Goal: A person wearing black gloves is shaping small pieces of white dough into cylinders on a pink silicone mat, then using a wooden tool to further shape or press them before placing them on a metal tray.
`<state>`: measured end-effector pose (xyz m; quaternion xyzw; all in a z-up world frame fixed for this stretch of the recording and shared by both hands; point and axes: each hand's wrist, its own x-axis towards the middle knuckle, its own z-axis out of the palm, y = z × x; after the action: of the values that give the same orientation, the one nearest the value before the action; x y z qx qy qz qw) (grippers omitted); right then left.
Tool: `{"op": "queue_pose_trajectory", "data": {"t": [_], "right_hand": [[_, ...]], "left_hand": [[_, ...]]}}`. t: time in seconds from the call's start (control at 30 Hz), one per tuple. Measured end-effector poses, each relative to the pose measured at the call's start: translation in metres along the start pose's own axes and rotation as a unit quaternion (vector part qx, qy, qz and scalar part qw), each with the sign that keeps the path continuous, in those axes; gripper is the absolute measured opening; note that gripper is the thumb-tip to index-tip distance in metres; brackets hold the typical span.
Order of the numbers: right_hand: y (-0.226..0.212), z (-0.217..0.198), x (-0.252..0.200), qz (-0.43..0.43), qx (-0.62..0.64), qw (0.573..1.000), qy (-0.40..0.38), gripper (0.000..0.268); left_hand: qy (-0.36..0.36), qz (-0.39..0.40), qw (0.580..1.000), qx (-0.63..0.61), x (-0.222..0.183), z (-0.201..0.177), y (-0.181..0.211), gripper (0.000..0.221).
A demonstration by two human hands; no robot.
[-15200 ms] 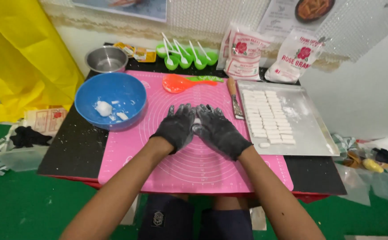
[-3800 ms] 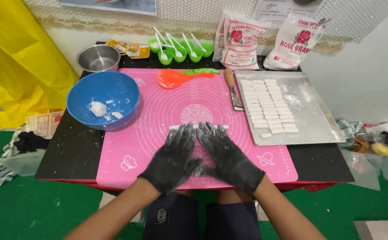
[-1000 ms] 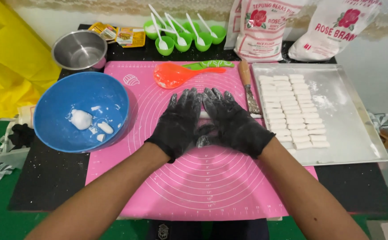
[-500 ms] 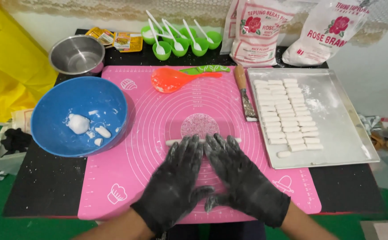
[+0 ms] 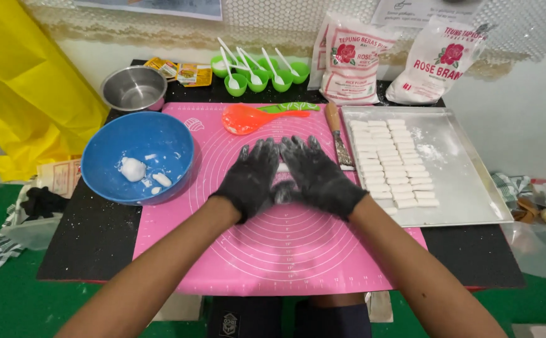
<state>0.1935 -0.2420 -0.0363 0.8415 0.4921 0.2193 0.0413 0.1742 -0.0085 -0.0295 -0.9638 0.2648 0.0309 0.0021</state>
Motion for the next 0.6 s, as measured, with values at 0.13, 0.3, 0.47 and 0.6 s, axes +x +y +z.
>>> {"op": "queue_pose_trajectory", "data": {"t": [0.13, 0.3, 0.47, 0.6], "right_hand": [[-0.037, -0.061, -0.007, 0.010, 0.047, 0.999, -0.001, 0.106], [-0.078, -0.111, -0.023, 0.004, 0.054, 0.998, -0.014, 0.105], [-0.062, -0.077, -0.017, 0.022, 0.029, 0.999, 0.000, 0.103], [-0.009, -0.006, 0.004, 0.005, 0.043, 0.999, 0.006, 0.089]], "left_hand": [[0.350, 0.072, 0.934, 0.015, -0.060, -0.010, 0.030, 0.079], [0.246, 0.080, 0.965, 0.033, -0.119, -0.033, 0.059, 0.078], [0.378, 0.099, 0.920, -0.011, -0.092, -0.029, 0.052, 0.079], [0.257, 0.063, 0.962, 0.071, -0.023, 0.000, 0.011, 0.078]]}}
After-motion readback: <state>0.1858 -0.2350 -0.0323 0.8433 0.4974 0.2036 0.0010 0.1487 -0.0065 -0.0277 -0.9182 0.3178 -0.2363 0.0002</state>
